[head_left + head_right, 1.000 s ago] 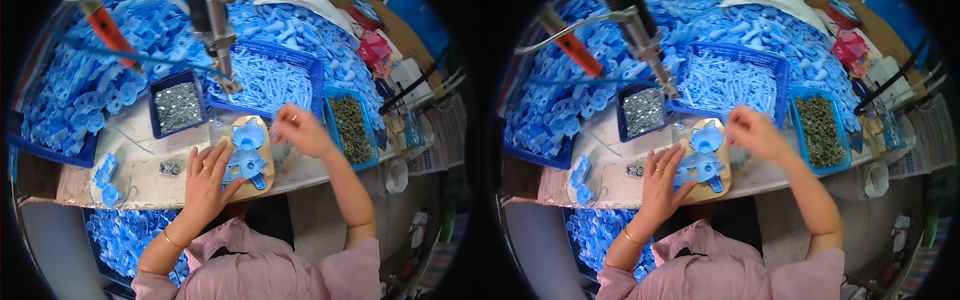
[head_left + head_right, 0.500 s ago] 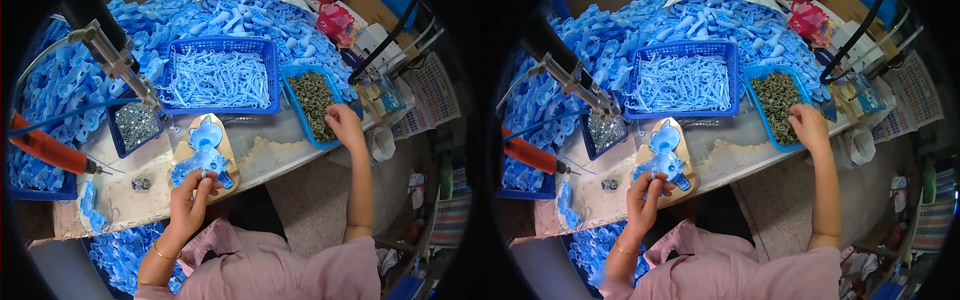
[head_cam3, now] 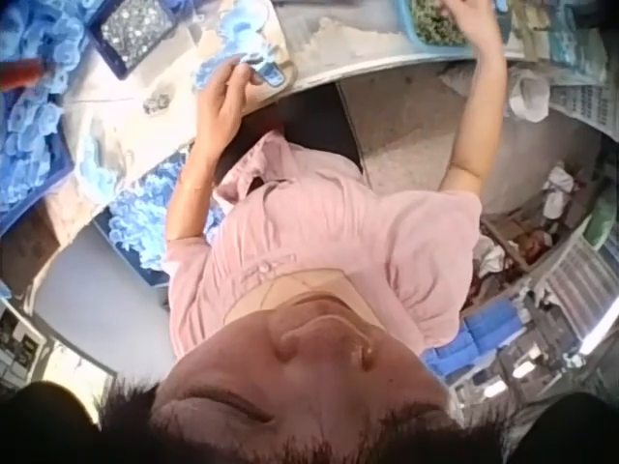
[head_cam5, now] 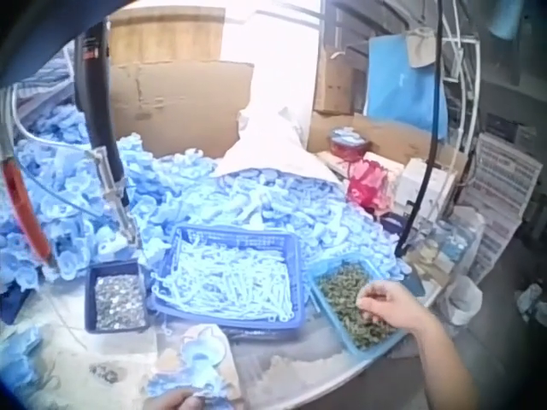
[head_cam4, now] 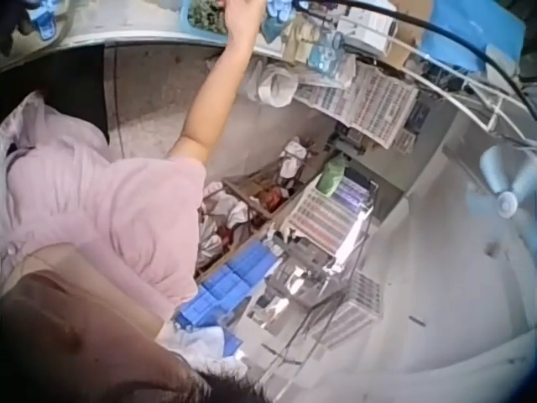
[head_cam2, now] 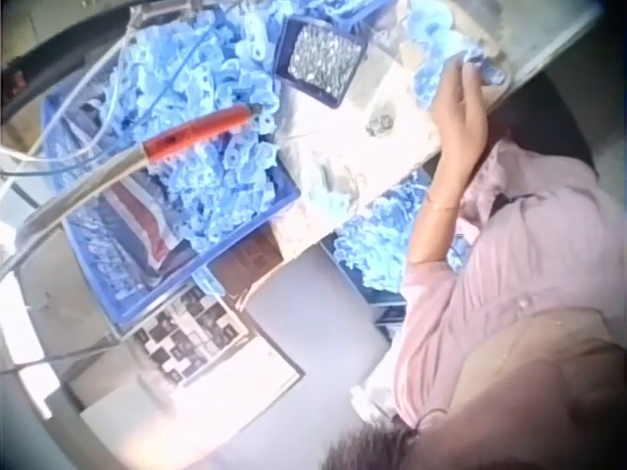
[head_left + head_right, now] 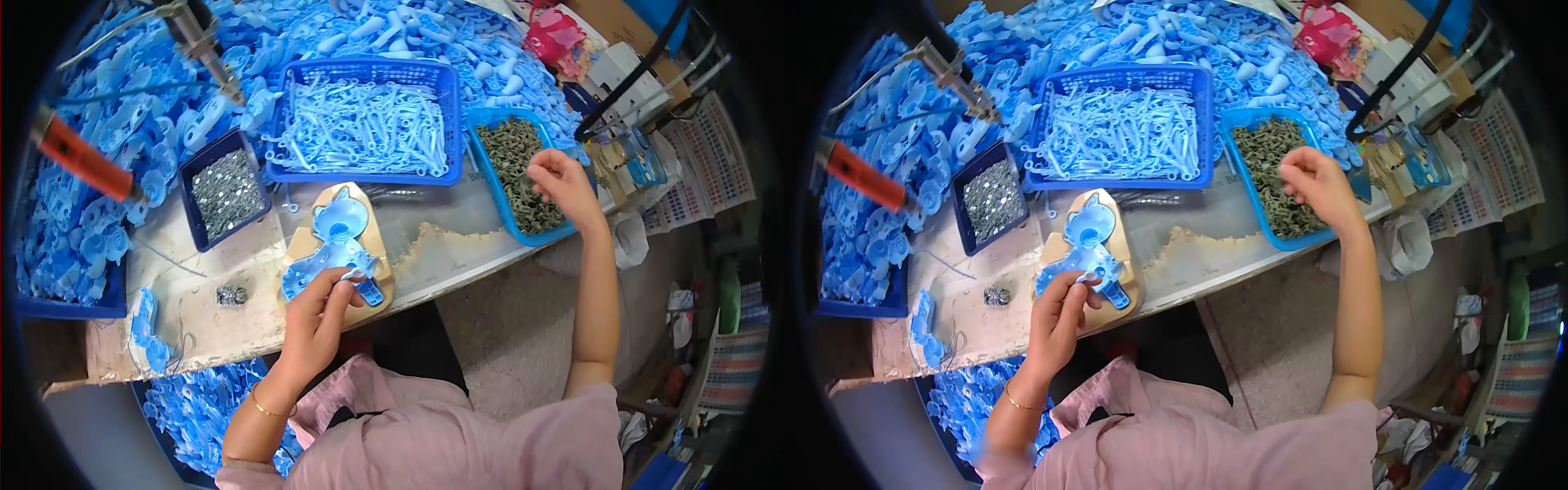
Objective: Assembling small blue and tan plastic toy components using a powered screwdriver at a factory workbench.
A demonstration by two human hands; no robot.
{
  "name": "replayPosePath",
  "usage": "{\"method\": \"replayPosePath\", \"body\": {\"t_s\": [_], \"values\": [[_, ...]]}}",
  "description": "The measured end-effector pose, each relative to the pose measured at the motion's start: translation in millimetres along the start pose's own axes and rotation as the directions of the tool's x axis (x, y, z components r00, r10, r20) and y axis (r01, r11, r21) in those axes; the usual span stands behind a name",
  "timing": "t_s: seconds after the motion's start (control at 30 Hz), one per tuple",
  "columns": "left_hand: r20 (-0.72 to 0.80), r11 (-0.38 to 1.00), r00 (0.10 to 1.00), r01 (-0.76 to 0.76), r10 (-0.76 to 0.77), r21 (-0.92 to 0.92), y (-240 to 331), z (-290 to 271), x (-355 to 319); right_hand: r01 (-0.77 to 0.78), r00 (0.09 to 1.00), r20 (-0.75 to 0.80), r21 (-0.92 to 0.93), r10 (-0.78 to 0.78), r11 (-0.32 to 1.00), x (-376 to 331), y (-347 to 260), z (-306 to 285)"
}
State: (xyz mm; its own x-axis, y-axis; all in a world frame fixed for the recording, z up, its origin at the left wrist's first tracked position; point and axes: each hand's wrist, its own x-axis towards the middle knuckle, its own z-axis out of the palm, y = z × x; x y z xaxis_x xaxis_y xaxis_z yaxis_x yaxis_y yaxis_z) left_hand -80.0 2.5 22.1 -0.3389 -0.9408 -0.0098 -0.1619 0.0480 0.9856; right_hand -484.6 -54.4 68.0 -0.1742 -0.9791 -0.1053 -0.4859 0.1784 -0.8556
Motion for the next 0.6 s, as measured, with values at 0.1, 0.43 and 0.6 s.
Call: {"method": "replayPosePath", "body": {"t_s": [0.1,0.43,0.6], "values": [[-0.006,1.0,1.0,0.018,-0.018,-0.006,10.9,5.4,7.3,0.045,0.942,0.312,0.239,-0.121,0.97,-16.3,-43.4,61.9],[0.146,0.993,0.986,0.093,-0.083,-0.069,17.9,3.7,10.1,-0.101,0.694,0.698,0.336,-0.176,0.936,-37.1,-87.0,150.1],[0.011,0.957,0.999,-0.052,0.051,0.287,13.1,5.1,8.3,-0.098,0.718,0.687,0.255,-0.109,0.962,-43.5,-96.1,155.1]]}}
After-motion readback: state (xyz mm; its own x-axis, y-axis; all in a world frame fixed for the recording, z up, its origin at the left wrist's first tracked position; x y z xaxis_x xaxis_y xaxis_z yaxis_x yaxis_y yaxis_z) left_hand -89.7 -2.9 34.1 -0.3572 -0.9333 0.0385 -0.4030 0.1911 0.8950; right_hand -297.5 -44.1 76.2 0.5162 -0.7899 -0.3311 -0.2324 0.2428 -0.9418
